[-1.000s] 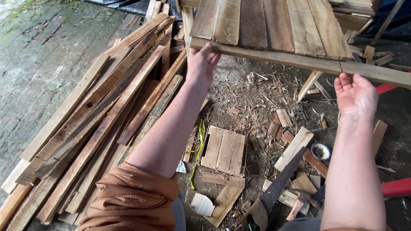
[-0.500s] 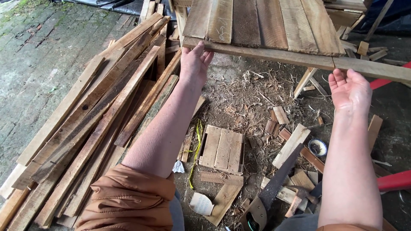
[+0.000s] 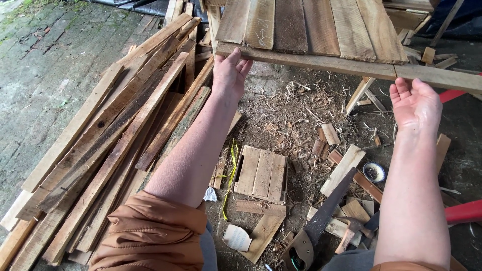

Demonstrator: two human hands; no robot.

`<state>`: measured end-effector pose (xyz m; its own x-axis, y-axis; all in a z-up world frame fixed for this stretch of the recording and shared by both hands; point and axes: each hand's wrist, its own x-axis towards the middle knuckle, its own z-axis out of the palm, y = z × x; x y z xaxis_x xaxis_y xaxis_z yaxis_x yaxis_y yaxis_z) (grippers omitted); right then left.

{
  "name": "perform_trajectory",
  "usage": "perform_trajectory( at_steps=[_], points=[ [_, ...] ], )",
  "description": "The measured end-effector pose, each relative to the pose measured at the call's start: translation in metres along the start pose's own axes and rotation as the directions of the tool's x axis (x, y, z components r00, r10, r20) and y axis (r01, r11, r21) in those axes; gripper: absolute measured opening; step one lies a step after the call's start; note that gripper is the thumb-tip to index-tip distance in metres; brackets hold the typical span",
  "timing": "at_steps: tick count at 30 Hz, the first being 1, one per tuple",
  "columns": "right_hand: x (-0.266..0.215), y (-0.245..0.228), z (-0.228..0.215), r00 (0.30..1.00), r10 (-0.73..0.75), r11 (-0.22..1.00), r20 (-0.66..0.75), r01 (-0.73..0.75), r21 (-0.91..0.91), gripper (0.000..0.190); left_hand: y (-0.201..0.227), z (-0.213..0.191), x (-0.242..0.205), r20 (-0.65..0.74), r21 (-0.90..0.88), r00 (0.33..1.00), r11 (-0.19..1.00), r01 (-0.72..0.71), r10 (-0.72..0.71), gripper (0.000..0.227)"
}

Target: The person measures a wooden plank with a tape measure, marks it, and cuts it with a hand saw. They then place the cut piece onto a wooden structure and pick up another plank to measure and cut.

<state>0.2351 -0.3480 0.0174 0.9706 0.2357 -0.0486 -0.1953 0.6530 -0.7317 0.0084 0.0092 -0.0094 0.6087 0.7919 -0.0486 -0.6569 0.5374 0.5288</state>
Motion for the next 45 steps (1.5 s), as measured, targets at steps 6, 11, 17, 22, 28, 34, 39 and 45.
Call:
perform_trajectory(
  at_steps=[6, 11, 17, 22, 28, 34, 39, 45],
  points=[
    [0.013, 0.001, -0.009, 0.999, 0.009, 1.000, 0.041, -0.009, 0.007, 0.022, -0.002, -0.002, 0.001, 0.021, -0.015, 1.000, 1.000, -0.012, 0.012, 0.045],
    [0.013, 0.002, -0.013, 0.999, -0.013, 1.000, 0.031, 0.013, -0.002, 0.021, -0.002, 0.002, -0.003, -0.015, -0.019, 1.000, 1.000, 0.016, -0.016, 0.037],
    [0.020, 0.004, -0.017, 0.999, -0.019, 1.000, 0.050, 0.020, -0.013, 0.024, 0.000, 0.005, -0.005, -0.029, -0.030, 0.999, 0.999, 0.019, -0.020, 0.038],
    [0.022, 0.003, -0.021, 0.999, -0.033, 0.999, 0.041, 0.033, -0.016, 0.022, -0.001, 0.007, -0.008, -0.041, -0.013, 0.999, 0.999, 0.033, -0.033, 0.036],
    [0.023, 0.002, -0.022, 0.997, -0.038, 0.999, 0.061, 0.039, -0.020, 0.024, -0.003, 0.007, -0.007, -0.023, -0.041, 0.999, 0.999, 0.030, -0.031, 0.036],
    [0.022, 0.001, -0.024, 0.998, -0.052, 0.999, 0.018, 0.052, 0.002, 0.028, -0.002, 0.013, -0.015, -0.046, -0.049, 0.997, 0.997, 0.058, -0.060, 0.039],
    [0.015, 0.001, -0.016, 0.999, -0.037, 0.999, -0.021, 0.037, -0.002, 0.030, 0.002, 0.018, -0.016, -0.079, -0.045, 0.995, 0.997, 0.058, -0.061, 0.046],
    [0.002, 0.030, 0.005, 0.997, 0.057, 0.996, -0.043, -0.060, -0.072, 0.021, -0.003, 0.007, -0.012, -0.114, -0.021, 0.992, 0.999, 0.045, -0.047, 0.074]
  ],
)
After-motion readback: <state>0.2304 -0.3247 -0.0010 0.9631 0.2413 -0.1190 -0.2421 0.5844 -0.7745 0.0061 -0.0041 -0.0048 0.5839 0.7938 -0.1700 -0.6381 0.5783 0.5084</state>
